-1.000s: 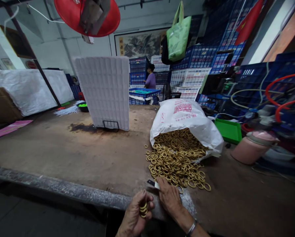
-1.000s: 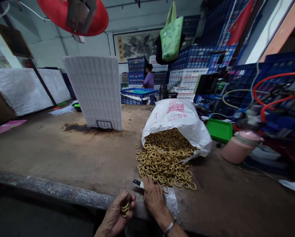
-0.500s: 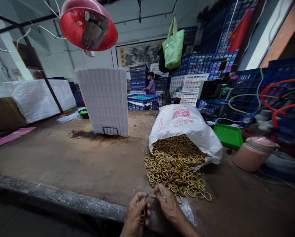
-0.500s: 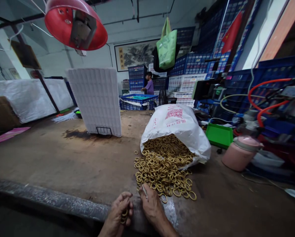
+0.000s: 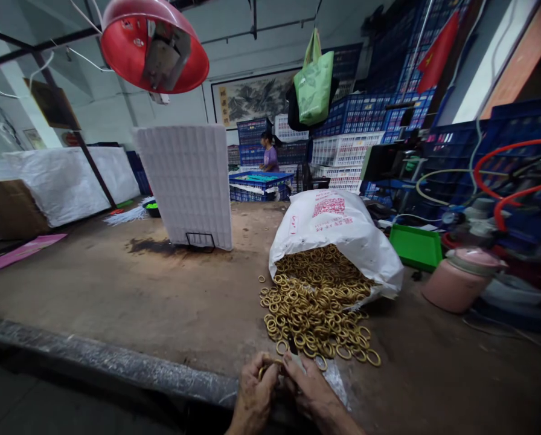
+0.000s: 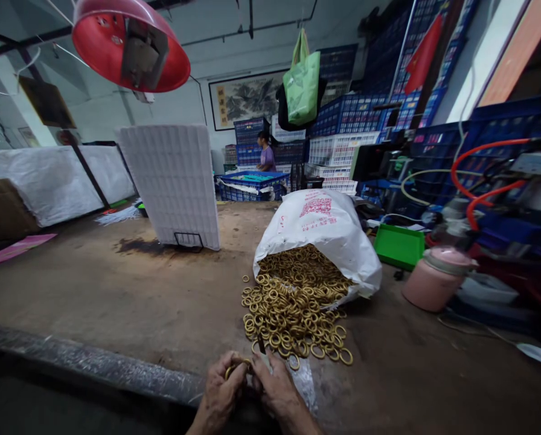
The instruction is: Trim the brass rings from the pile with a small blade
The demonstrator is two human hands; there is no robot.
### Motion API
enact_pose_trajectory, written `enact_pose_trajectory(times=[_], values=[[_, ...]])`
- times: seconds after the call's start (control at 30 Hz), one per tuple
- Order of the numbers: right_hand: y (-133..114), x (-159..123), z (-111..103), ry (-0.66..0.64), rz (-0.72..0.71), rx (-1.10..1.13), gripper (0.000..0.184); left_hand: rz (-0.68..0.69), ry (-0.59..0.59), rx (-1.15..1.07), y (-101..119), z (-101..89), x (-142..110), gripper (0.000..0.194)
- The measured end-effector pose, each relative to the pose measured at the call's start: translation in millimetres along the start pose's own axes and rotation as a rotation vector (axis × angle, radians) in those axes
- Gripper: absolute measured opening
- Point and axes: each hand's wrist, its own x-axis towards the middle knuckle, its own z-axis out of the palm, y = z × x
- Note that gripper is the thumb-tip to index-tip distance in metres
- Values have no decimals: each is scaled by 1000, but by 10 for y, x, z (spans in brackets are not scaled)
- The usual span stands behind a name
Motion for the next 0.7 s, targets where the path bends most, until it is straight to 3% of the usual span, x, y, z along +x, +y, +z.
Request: enact_pose_trajectory(times=[0.13,0.23,0.43,0.7], values=[[44,-18,41,-26,68,106,40,38,-44,43,6,-15,-19,26],[123,58,22,57,3,38,39,3,-73,39,-20,-16,-36,27],[133,104,-37,131,-197,-109,34,2,25,35,-31,10,-64,22],[127,70,-66,204,-195,-219,36,-66,-12,53,-81,38,-58,25]])
